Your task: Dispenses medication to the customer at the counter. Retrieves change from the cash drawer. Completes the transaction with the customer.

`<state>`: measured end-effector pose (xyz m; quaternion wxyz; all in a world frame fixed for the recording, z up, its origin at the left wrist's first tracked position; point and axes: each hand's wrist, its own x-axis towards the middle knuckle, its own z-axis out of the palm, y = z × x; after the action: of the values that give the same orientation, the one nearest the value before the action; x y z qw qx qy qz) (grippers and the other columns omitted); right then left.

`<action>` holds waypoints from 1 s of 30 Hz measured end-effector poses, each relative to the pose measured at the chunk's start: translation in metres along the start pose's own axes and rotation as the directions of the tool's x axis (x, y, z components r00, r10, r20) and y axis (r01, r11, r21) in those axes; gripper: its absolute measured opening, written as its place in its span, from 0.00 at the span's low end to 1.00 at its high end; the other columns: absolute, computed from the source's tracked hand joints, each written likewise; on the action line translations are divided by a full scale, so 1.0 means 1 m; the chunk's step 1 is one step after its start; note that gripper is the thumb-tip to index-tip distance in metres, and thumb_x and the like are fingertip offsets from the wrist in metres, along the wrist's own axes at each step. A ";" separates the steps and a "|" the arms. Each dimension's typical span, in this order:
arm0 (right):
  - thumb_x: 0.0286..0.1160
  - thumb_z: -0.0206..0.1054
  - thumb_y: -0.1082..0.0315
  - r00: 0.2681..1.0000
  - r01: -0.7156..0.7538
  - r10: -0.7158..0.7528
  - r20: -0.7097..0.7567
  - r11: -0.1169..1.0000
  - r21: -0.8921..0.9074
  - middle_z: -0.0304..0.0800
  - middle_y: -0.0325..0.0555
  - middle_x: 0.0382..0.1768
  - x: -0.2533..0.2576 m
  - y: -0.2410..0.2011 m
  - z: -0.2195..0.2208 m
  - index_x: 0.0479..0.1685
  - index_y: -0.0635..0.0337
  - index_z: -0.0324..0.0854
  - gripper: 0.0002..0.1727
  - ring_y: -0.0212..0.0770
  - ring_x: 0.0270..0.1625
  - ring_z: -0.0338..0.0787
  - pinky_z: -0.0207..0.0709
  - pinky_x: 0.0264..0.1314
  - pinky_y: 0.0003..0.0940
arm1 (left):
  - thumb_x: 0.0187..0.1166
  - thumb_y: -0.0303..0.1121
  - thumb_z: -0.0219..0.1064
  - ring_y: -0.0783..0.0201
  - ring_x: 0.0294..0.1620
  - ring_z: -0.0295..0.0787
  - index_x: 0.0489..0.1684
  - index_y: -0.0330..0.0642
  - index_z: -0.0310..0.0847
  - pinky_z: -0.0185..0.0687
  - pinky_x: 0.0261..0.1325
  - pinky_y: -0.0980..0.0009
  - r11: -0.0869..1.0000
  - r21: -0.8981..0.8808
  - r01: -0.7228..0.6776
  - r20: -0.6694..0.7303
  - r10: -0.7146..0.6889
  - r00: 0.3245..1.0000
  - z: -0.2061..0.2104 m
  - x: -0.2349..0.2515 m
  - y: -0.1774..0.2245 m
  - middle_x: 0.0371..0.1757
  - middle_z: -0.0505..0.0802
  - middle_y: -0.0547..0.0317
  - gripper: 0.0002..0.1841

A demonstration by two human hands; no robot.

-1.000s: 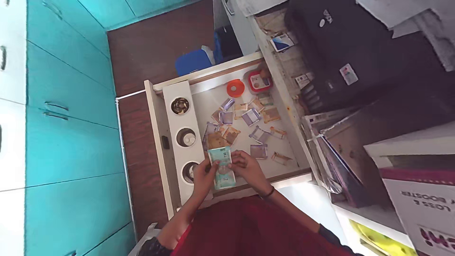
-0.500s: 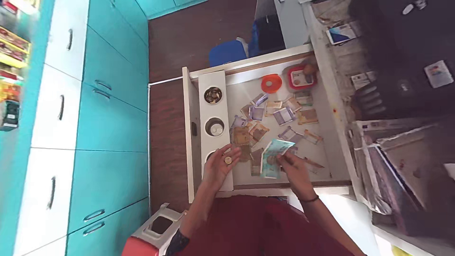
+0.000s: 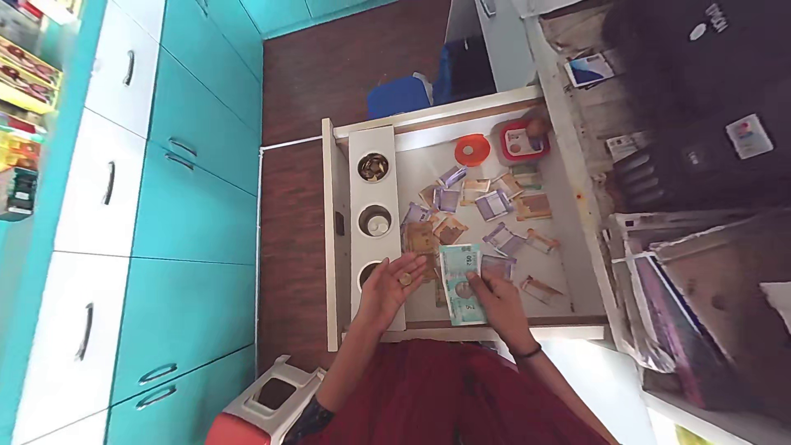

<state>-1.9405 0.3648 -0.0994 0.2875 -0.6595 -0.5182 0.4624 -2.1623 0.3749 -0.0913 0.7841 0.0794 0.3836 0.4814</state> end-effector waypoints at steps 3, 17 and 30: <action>0.89 0.56 0.61 0.997 0.044 -0.048 0.057 0.997 0.069 0.83 0.34 0.26 -0.003 -0.007 0.008 0.45 0.65 0.85 0.17 0.22 0.28 0.83 0.78 0.36 0.23 | 0.94 0.35 0.36 0.58 0.65 0.89 0.68 0.27 0.74 0.81 0.72 0.63 0.993 0.119 0.003 0.002 -0.003 1.000 0.006 0.000 -0.005 0.63 0.91 0.45 0.24; 0.87 0.56 0.62 0.939 0.235 -0.156 0.307 0.942 -0.241 0.91 0.63 0.34 -0.001 0.008 0.012 0.40 0.74 0.87 0.22 0.59 0.39 0.92 0.81 0.45 0.59 | 0.92 0.26 0.43 0.73 0.24 0.87 0.54 0.40 0.72 0.88 0.32 0.77 0.973 0.081 -0.216 -0.336 0.231 0.913 -0.015 0.003 0.021 0.27 0.88 0.65 0.10; 0.85 0.64 0.67 0.951 0.049 0.109 0.289 0.871 -0.489 0.90 0.69 0.50 0.080 0.028 -0.002 0.54 0.72 0.87 0.15 0.69 0.57 0.89 0.75 0.63 0.69 | 0.92 0.26 0.42 0.77 0.21 0.83 0.53 0.41 0.75 0.82 0.28 0.83 0.955 0.160 -0.248 -0.384 0.292 0.876 -0.058 0.003 0.040 0.26 0.88 0.67 0.13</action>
<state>-1.9244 0.4326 -0.1472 0.0194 -0.6387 -0.6464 0.4170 -2.2285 0.3837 -0.1132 0.6077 0.0725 0.5470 0.5711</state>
